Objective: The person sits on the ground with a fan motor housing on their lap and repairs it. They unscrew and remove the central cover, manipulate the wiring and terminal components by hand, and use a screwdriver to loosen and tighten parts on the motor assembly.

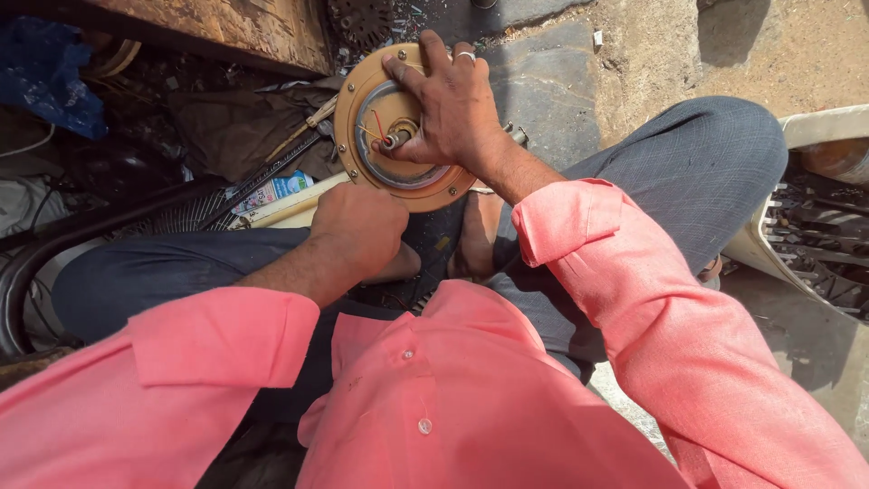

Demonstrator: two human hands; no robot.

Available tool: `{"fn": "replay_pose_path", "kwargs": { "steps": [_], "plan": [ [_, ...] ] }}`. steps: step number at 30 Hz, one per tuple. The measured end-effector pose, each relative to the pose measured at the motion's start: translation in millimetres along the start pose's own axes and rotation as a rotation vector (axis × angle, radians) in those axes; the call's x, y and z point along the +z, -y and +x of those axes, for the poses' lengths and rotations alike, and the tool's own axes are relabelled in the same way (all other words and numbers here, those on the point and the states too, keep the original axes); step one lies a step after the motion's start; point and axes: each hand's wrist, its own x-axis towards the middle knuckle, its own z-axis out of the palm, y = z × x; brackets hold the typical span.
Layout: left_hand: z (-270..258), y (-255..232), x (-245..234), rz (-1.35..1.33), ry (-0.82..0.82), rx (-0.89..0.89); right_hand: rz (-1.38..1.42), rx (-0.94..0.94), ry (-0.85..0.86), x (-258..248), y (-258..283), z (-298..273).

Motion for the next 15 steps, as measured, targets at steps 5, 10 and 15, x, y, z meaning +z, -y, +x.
{"fn": "replay_pose_path", "kwargs": {
  "steps": [5,10,15],
  "plan": [
    [14,15,36,0.412,-0.159,0.485,0.017,0.001,0.019,1,0,1],
    [8,30,59,0.155,-0.609,0.301,0.048,0.102,0.054,-5,-2,4],
    [31,31,50,-1.048,0.145,-0.513,0.074,0.053,0.017,-1,2,4]
  ]
}}
